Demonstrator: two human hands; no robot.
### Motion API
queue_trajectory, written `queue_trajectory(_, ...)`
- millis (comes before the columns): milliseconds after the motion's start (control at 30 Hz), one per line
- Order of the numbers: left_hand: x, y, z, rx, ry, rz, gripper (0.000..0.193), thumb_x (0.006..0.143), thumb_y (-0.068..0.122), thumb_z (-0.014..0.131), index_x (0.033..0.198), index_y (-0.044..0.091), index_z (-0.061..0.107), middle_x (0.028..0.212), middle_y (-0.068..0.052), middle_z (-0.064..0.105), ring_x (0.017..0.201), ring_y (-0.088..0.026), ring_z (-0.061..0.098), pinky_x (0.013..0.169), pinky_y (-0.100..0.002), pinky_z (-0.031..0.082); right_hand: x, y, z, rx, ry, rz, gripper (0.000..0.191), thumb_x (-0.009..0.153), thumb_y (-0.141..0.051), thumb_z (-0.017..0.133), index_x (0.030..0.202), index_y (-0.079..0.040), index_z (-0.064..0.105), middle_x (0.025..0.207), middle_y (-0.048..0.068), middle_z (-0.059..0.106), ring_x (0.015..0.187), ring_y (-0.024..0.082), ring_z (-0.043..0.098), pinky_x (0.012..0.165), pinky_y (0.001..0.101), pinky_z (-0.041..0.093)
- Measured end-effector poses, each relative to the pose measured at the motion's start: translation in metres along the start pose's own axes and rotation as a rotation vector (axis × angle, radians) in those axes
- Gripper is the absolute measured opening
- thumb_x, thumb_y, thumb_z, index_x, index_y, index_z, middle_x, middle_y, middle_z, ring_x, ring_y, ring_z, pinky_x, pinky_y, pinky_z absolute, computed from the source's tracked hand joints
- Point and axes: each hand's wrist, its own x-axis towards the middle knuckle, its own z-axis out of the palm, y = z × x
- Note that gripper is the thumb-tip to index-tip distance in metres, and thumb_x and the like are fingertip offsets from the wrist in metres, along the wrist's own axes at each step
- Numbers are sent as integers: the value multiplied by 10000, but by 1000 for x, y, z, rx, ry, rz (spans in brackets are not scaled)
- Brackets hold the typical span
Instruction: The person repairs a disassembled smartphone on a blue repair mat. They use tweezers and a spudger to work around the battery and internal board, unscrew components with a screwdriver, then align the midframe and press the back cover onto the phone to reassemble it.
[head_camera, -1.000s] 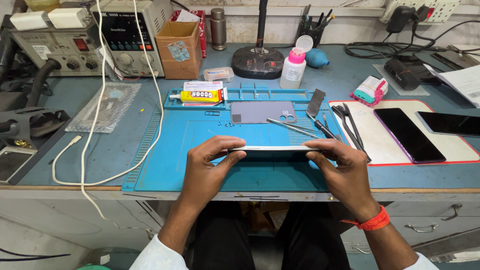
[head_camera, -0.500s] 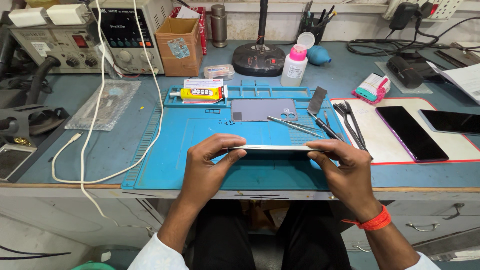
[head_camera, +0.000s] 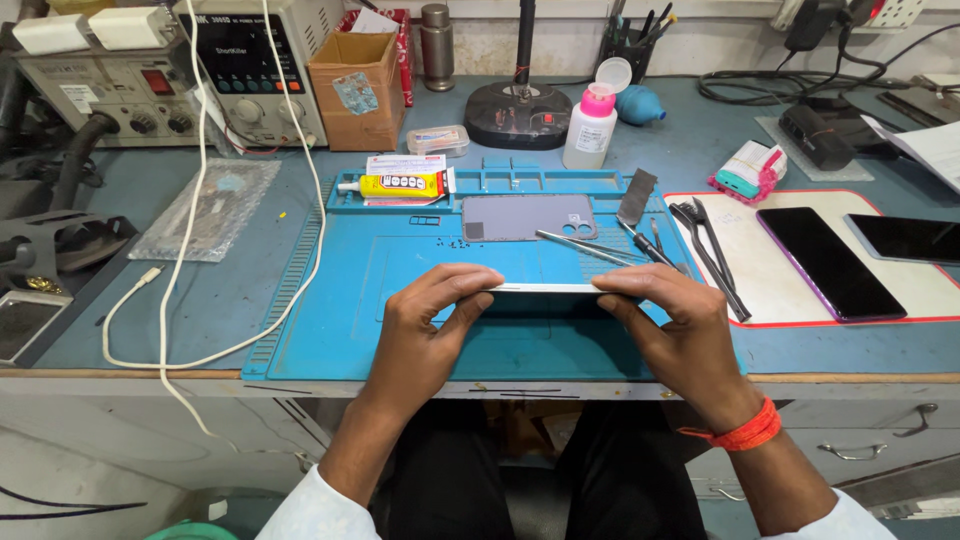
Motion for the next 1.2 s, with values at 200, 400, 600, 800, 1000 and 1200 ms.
queue_trajectory(200,1,3,2,15,29,5,172,924,55,731,1090,76,770,1061,-46,768,951,-185,755,809,-303,617,0,0,2,-11,6,10,242,861,-21,778,1099,-57,754,1044,74,777,959,188,753,832,300,603)
queue_trajectory(400,0,4,3,33,68,21,151,924,59,742,1072,64,767,1062,-51,768,954,-187,754,813,-305,611,-1,-1,2,24,9,47,245,873,-37,768,1118,-49,748,1065,80,778,977,185,752,854,304,597)
queue_trajectory(600,-1,3,8,36,113,-5,153,918,64,745,1069,66,770,1057,-53,778,948,-188,763,801,-304,612,-3,-1,1,31,28,74,254,916,-21,719,1168,-49,743,1092,86,774,979,168,744,840,291,597)
queue_trajectory(800,-2,2,9,44,113,3,158,922,75,750,1078,68,768,1062,-60,781,965,-189,764,818,-306,611,-4,1,1,5,31,170,213,901,-45,746,1111,-67,777,985,67,792,818,127,726,717,261,578)
queue_trajectory(1000,-2,0,7,11,107,-32,177,928,90,744,1103,64,759,1072,-63,781,979,-181,762,829,-302,606,-3,1,1,132,34,173,327,875,-64,747,1200,-58,715,1059,72,776,916,109,722,806,267,600)
queue_trajectory(1200,-2,-2,5,22,128,-147,158,954,87,707,1104,70,757,1026,-38,769,839,-137,703,697,-292,570,2,7,2,109,-161,428,383,815,-91,840,1180,-50,731,924,68,813,848,118,750,777,291,606)
